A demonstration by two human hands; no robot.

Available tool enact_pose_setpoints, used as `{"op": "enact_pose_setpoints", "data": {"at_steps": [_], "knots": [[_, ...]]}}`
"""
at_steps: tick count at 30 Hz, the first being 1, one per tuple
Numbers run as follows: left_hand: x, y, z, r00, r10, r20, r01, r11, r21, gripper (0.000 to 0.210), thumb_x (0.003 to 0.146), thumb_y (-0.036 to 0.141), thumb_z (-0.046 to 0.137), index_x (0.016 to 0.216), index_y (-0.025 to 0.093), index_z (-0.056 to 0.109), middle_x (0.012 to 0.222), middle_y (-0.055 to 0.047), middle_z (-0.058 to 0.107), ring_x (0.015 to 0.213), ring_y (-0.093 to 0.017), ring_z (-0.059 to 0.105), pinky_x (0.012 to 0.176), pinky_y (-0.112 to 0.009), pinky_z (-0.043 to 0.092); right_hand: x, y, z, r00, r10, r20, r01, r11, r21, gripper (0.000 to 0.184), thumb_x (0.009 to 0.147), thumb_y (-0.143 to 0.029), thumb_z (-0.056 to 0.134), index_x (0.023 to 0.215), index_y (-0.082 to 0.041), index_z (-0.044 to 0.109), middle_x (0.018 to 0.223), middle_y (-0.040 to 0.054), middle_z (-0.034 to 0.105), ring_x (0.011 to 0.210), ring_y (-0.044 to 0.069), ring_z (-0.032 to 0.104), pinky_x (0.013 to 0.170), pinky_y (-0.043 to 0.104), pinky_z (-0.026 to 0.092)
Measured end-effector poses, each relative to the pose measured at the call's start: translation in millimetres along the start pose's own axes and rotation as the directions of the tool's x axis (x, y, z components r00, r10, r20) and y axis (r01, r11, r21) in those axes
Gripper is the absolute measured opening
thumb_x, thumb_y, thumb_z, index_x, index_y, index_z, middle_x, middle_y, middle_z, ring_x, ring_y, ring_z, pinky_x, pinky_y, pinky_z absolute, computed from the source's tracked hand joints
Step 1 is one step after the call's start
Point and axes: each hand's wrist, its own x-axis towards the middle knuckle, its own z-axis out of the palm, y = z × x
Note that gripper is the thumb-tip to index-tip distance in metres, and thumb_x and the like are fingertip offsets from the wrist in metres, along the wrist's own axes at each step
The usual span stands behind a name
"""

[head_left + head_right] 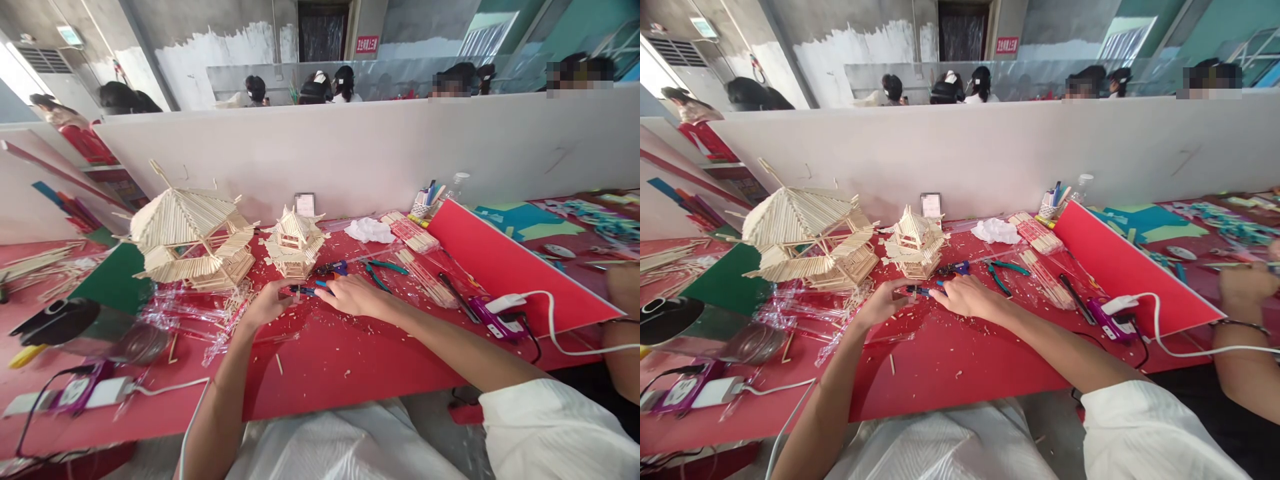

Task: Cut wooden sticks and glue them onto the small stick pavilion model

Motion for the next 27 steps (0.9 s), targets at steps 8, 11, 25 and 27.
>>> {"op": "enact_pose_setpoints", "data": {"at_steps": [8,11,25,27], "knots": [[0.7,-0.6,0.3,1.000,-0.006,-0.003,0.006,1.000,-0.021,0.043,0.084,0.029,0.071,0.125,0.016,0.072,0.121,-0.011,0.077,0.091,-0.023,0.076,0.086,-0.037,0.064,-0.5,0.0,-3.7,1.000,-0.012,0.003,0.012,0.999,0.030,0.066,0.107,-0.053,0.027,0.095,-0.011,0.077,0.098,0.0224,0.079,0.095,0.036,0.074,0.079,0.039,0.047],[0.5,0.8,0.1,1.000,-0.005,-0.002,0.005,1.000,-0.002,0.042,0.085,0.026,0.069,0.125,0.016,0.072,0.121,-0.011,0.077,0.092,-0.023,0.076,0.087,-0.036,0.064,-0.2,0.6,-3.5,1.000,-0.023,0.009,0.023,0.999,0.025,0.067,0.108,-0.053,0.026,0.096,-0.012,0.077,0.098,0.0222,0.079,0.094,0.035,0.075,0.079,0.039,0.047],[1.0,-3.6,1.9,1.000,-0.021,-0.020,0.020,0.998,-0.061,0.040,0.086,0.028,0.066,0.124,0.015,0.073,0.122,-0.011,0.076,0.096,-0.025,0.076,0.086,-0.038,0.065,-1.1,-0.3,-5.8,1.000,-0.024,-0.006,0.024,1.000,0.020,0.066,0.108,-0.053,0.026,0.094,-0.012,0.076,0.098,0.0220,0.079,0.094,0.035,0.075,0.077,0.038,0.047],[1.2,-2.8,1.7,0.999,-0.025,-0.026,0.024,0.999,-0.041,0.040,0.086,0.028,0.066,0.123,0.015,0.074,0.121,-0.011,0.077,0.096,-0.025,0.075,0.085,-0.038,0.066,-0.6,-0.1,-5.3,1.000,-0.023,-0.004,0.023,1.000,0.015,0.066,0.108,-0.053,0.026,0.094,-0.012,0.076,0.098,0.0222,0.079,0.094,0.036,0.075,0.076,0.038,0.046]]}}
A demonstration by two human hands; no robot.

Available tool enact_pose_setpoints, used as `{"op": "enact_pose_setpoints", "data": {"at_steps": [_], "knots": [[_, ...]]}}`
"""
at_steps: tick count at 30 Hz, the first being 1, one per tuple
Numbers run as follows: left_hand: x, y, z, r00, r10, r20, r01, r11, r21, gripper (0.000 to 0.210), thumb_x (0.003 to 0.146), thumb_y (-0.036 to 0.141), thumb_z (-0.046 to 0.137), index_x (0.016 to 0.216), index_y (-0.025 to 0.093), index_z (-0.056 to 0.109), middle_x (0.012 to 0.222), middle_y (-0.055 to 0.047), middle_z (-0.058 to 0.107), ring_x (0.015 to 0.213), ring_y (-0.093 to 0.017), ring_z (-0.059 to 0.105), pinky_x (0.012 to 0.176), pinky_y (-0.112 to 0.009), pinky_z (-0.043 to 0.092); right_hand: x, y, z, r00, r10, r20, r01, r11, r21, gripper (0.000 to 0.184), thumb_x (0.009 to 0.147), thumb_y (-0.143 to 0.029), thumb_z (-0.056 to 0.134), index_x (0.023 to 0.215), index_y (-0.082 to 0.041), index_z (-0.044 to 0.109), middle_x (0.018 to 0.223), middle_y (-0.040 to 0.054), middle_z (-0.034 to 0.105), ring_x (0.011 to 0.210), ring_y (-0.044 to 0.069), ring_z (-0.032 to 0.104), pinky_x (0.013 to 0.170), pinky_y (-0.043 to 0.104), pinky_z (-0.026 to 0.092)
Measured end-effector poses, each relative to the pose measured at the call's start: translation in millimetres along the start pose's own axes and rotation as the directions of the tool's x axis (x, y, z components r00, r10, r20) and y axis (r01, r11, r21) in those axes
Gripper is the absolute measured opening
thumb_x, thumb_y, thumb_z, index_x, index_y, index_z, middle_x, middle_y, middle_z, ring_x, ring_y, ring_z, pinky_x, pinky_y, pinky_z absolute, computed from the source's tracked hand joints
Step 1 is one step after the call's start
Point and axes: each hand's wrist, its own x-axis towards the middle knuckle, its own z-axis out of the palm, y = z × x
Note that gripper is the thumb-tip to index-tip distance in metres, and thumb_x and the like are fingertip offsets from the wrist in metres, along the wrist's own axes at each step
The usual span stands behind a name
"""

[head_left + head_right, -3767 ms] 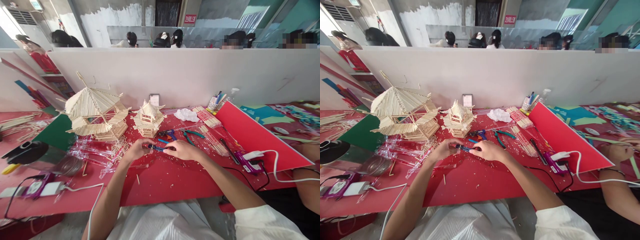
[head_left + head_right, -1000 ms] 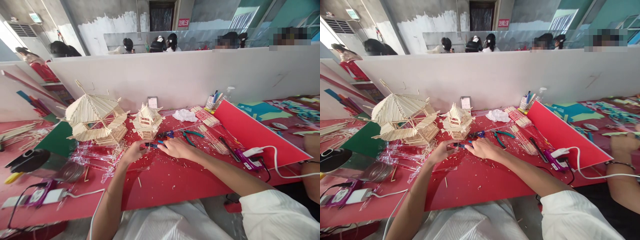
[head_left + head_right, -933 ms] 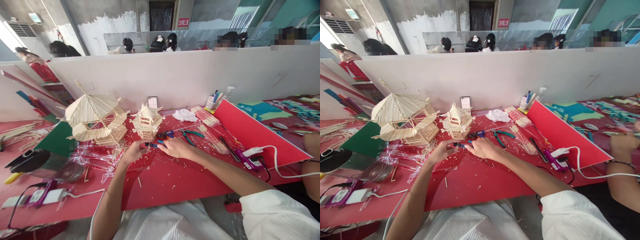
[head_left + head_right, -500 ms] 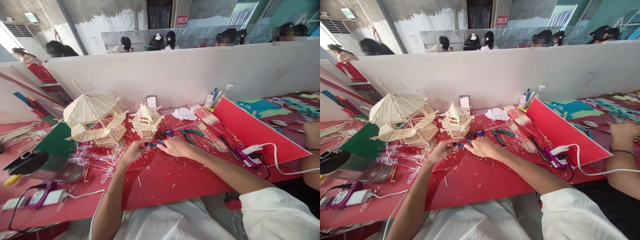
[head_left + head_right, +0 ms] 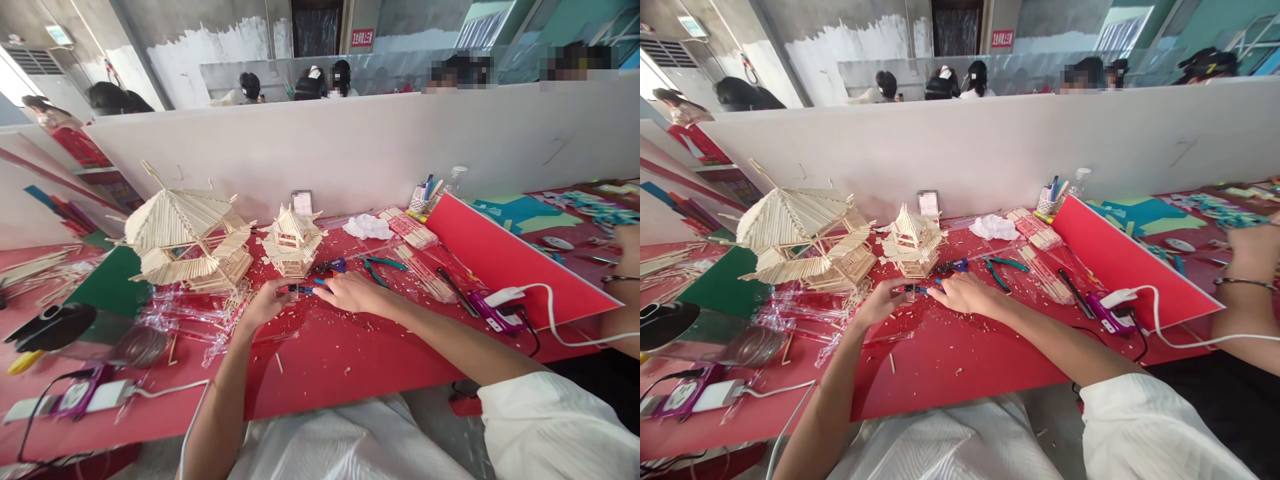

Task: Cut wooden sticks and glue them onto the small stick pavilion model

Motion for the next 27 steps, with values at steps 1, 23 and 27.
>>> {"op": "enact_pose_setpoints", "data": {"at_steps": [1,23,27], "knots": [[0.0,0.4,-0.2,1.000,0.001,0.002,-0.001,1.000,0.010,0.040,0.086,0.027,0.065,0.123,0.015,0.074,0.121,-0.010,0.077,0.096,-0.024,0.075,0.084,-0.037,0.066,0.4,0.3,0.6,1.000,0.002,0.000,-0.002,1.000,-0.002,0.066,0.108,-0.053,0.026,0.094,-0.012,0.076,0.098,0.0221,0.079,0.094,0.036,0.075,0.076,0.038,0.046],[2.7,-0.2,1.8,0.998,0.025,-0.049,-0.024,0.999,0.036,0.036,0.083,0.033,0.072,0.115,0.017,0.077,0.117,-0.011,0.077,0.107,-0.028,0.072,0.099,-0.042,0.058,2.8,3.5,6.8,1.000,0.007,-0.019,-0.006,1.000,0.025,0.066,0.107,-0.055,0.027,0.096,-0.013,0.076,0.097,0.0215,0.079,0.091,0.035,0.075,0.076,0.038,0.046],[2.9,-3.6,2.0,0.999,-0.005,-0.041,0.003,0.999,-0.052,0.039,0.080,0.034,0.077,0.114,0.016,0.076,0.122,-0.012,0.075,0.104,-0.027,0.073,0.091,-0.040,0.062,3.3,2.8,5.8,1.000,0.013,-0.003,-0.013,1.000,0.026,0.067,0.107,-0.055,0.026,0.095,-0.013,0.077,0.096,0.0215,0.079,0.092,0.034,0.074,0.078,0.037,0.046]]}}
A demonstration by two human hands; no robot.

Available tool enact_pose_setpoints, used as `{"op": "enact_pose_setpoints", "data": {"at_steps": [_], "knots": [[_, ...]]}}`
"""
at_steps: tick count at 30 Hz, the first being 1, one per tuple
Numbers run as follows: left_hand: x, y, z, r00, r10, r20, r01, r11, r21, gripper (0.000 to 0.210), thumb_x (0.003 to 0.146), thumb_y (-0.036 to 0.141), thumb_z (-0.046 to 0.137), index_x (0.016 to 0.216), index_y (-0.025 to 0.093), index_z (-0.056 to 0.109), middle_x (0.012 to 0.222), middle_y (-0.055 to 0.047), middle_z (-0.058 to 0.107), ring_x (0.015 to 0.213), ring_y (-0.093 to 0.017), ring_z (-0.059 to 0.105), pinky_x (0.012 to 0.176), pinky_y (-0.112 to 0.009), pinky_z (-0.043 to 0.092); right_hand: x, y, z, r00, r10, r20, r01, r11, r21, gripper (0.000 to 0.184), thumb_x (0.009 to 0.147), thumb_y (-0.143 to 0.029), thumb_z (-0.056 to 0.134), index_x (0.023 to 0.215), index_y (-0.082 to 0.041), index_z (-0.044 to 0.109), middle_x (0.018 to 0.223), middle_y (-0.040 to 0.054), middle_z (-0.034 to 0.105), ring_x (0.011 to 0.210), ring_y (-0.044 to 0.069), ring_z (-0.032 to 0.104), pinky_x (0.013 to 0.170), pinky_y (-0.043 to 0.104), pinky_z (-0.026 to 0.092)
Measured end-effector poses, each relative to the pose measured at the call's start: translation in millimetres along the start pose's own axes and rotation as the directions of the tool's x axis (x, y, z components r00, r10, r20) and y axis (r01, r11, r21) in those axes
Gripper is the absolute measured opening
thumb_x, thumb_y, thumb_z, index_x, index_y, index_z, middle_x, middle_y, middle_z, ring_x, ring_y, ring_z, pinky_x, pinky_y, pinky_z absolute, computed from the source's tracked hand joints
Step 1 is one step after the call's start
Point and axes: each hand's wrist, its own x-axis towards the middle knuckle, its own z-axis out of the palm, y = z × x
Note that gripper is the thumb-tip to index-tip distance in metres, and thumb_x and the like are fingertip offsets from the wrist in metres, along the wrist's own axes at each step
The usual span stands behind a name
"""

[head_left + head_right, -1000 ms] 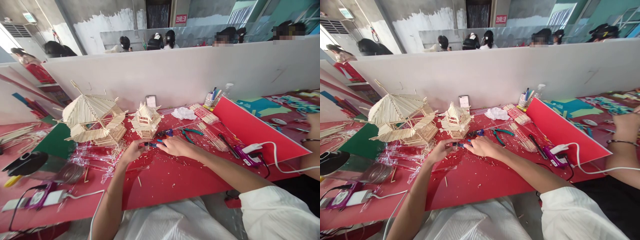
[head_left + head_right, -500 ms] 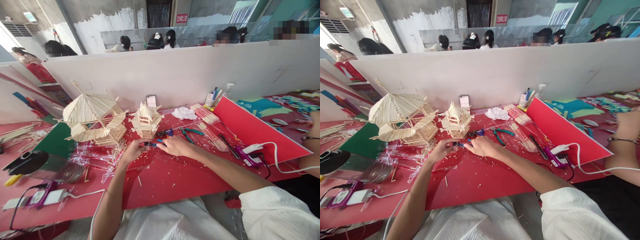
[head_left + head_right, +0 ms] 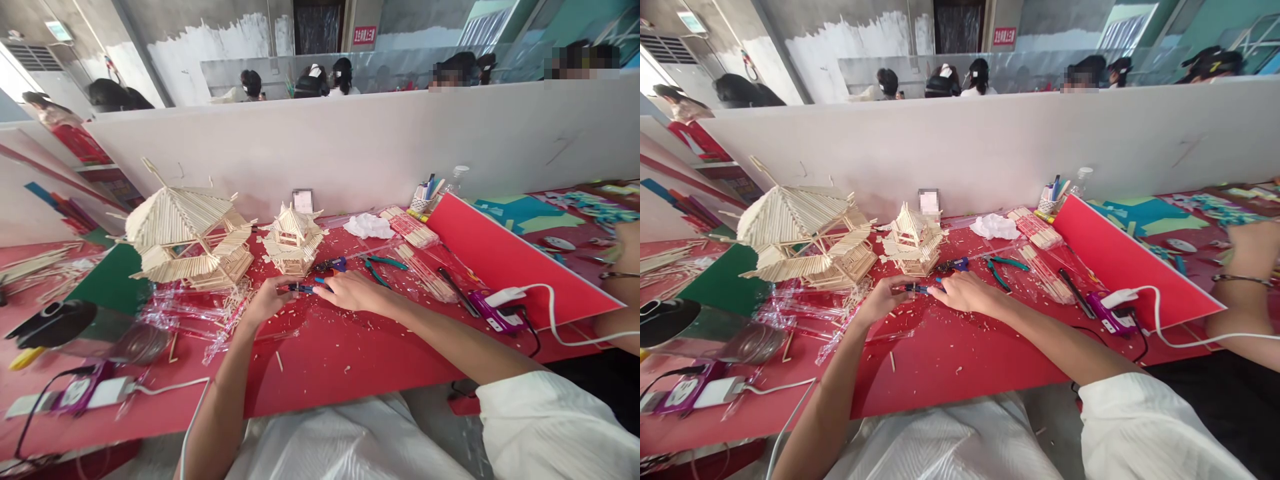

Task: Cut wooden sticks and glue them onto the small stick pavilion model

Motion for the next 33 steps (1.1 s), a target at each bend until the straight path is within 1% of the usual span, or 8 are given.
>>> {"op": "enact_pose_setpoints", "data": {"at_steps": [3,6,12,18,23,27,33], "knots": [[0,-2,-0.5,0.999,-0.035,0.014,0.036,0.998,-0.045,0.040,0.078,0.034,0.079,0.114,0.016,0.075,0.122,-0.012,0.075,0.106,-0.028,0.072,0.086,-0.038,0.064,0,-1,-1,1.000,-0.008,0.008,0.008,1.000,-0.003,0.070,0.107,-0.056,0.024,0.094,-0.012,0.076,0.095,0.0219,0.079,0.092,0.034,0.074,0.077,0.037,0.046],[0,-3,-1.4,0.998,-0.054,0.027,0.055,0.997,-0.050,0.042,0.077,0.034,0.080,0.114,0.016,0.075,0.123,-0.012,0.075,0.108,-0.029,0.072,0.085,-0.038,0.065,1,-1,0,1.000,-0.015,0.016,0.016,1.000,-0.007,0.070,0.107,-0.056,0.024,0.094,-0.012,0.076,0.094,0.0216,0.079,0.092,0.034,0.075,0.077,0.037,0.046],[1,-4,-2.0,0.999,-0.041,0.019,0.042,0.996,-0.073,0.040,0.073,0.033,0.083,0.108,0.016,0.077,0.113,-0.012,0.076,0.099,-0.026,0.073,0.081,-0.035,0.064,2,-1,3,1.000,-0.026,0.010,0.026,1.000,-0.014,0.067,0.107,-0.054,0.027,0.092,-0.013,0.077,0.093,0.0213,0.079,0.091,0.034,0.074,0.076,0.037,0.046],[1,-8,-2.3,0.993,-0.112,0.026,0.114,0.981,-0.157,0.047,0.065,0.036,0.089,0.106,0.015,0.077,0.111,-0.012,0.076,0.089,-0.024,0.074,0.076,-0.034,0.064,3,0,2,0.999,-0.046,0.021,0.046,0.999,-0.003,0.069,0.107,-0.055,0.025,0.093,-0.012,0.077,0.093,0.0220,0.079,0.091,0.035,0.075,0.076,0.039,0.046],[2,-11,-1.4,0.993,-0.115,0.019,0.116,0.983,-0.144,0.047,0.065,0.037,0.090,0.104,0.015,0.077,0.110,-0.012,0.076,0.091,-0.024,0.074,0.074,-0.031,0.063,3,1,1,0.998,-0.038,0.043,0.038,0.999,-0.009,0.070,0.106,-0.056,0.024,0.095,-0.011,0.077,0.097,0.0232,0.079,0.094,0.037,0.075,0.077,0.041,0.048],[2,-12,-0.3,0.993,-0.117,0.022,0.119,0.983,-0.143,0.049,0.064,0.039,0.090,0.105,0.015,0.077,0.109,-0.012,0.076,0.087,-0.023,0.074,0.072,-0.031,0.063,2,0,-2,0.997,-0.024,0.066,0.025,1.000,-0.012,0.070,0.106,-0.057,0.025,0.096,-0.012,0.077,0.100,0.0233,0.079,0.096,0.037,0.074,0.080,0.041,0.048],[2,-11,-0.1,0.995,-0.105,0.003,0.104,0.986,-0.129,0.046,0.064,0.037,0.089,0.103,0.015,0.078,0.110,-0.012,0.076,0.084,-0.022,0.074,0.072,-0.032,0.063,3,0,-1,0.997,-0.031,0.070,0.032,0.999,-0.009,0.074,0.106,-0.059,0.022,0.096,-0.012,0.078,0.098,0.0230,0.079,0.096,0.036,0.074,0.080,0.041,0.049]]}}
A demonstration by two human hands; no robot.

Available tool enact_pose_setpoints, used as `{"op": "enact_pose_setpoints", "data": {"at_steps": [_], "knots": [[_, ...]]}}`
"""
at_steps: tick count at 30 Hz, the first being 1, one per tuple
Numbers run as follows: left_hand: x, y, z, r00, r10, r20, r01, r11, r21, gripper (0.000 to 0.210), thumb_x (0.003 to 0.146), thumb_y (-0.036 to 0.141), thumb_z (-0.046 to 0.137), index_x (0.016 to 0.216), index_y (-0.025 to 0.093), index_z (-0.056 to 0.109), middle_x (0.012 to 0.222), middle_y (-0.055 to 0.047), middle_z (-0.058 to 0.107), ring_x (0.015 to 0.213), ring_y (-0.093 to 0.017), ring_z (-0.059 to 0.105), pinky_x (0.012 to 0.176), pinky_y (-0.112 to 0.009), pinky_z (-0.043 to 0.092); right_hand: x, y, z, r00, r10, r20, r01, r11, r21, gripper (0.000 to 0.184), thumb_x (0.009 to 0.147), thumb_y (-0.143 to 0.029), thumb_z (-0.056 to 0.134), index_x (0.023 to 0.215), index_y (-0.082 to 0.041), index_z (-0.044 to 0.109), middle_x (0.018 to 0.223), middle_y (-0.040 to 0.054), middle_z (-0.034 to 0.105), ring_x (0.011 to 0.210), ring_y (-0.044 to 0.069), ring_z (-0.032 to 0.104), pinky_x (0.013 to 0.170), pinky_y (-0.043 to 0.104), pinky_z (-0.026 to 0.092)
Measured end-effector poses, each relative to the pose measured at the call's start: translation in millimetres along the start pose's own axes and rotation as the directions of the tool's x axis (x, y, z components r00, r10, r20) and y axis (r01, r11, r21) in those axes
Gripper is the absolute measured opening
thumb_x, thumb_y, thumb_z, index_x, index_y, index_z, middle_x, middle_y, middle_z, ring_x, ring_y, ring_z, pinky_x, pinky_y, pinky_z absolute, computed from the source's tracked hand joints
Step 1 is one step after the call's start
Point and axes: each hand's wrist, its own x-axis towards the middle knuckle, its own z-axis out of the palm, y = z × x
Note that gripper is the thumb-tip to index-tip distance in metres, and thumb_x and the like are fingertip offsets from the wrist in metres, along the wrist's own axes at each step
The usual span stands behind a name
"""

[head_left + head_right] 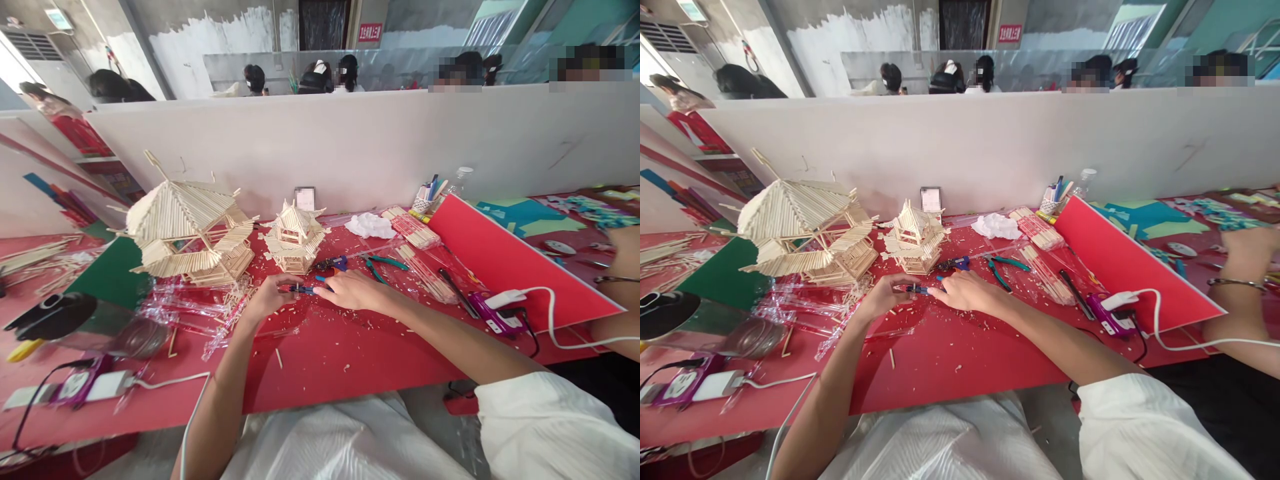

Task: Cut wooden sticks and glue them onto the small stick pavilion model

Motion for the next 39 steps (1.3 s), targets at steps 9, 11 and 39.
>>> {"op": "enact_pose_setpoints", "data": {"at_steps": [9,11,39], "knots": [[0,0,-1.1,1.000,0.003,0.001,-0.003,0.999,0.042,0.044,0.066,0.035,0.085,0.104,0.015,0.077,0.110,-0.012,0.076,0.079,-0.020,0.073,0.072,-0.032,0.061,1,-1,0,1.000,-0.007,-0.003,0.007,1.000,-0.021,0.073,0.107,-0.057,0.023,0.095,-0.011,0.078,0.097,0.0241,0.079,0.096,0.036,0.075,0.082,0.041,0.049],[0,0,-0.9,1.000,0.013,0.001,-0.013,0.999,0.050,0.043,0.066,0.035,0.084,0.104,0.016,0.077,0.110,-0.012,0.077,0.080,-0.021,0.073,0.071,-0.032,0.061,0,-3,-1,1.000,0.000,-0.005,-0.001,1.000,-0.028,0.071,0.107,-0.057,0.025,0.094,-0.011,0.078,0.098,0.0246,0.079,0.096,0.036,0.075,0.081,0.041,0.050],[-2,-2,-6.1,0.991,0.091,-0.095,-0.037,0.887,0.460,0.038,0.075,0.019,0.063,0.108,0.018,0.082,0.083,-0.005,0.080,0.061,-0.017,0.064,0.058,-0.023,0.047,29,1,39,0.991,-0.035,-0.131,0.020,0.993,-0.113,0.068,0.108,-0.053,0.031,0.090,-0.009,0.079,0.090,0.0225,0.079,0.090,0.033,0.076,0.082,0.036,0.048]]}}
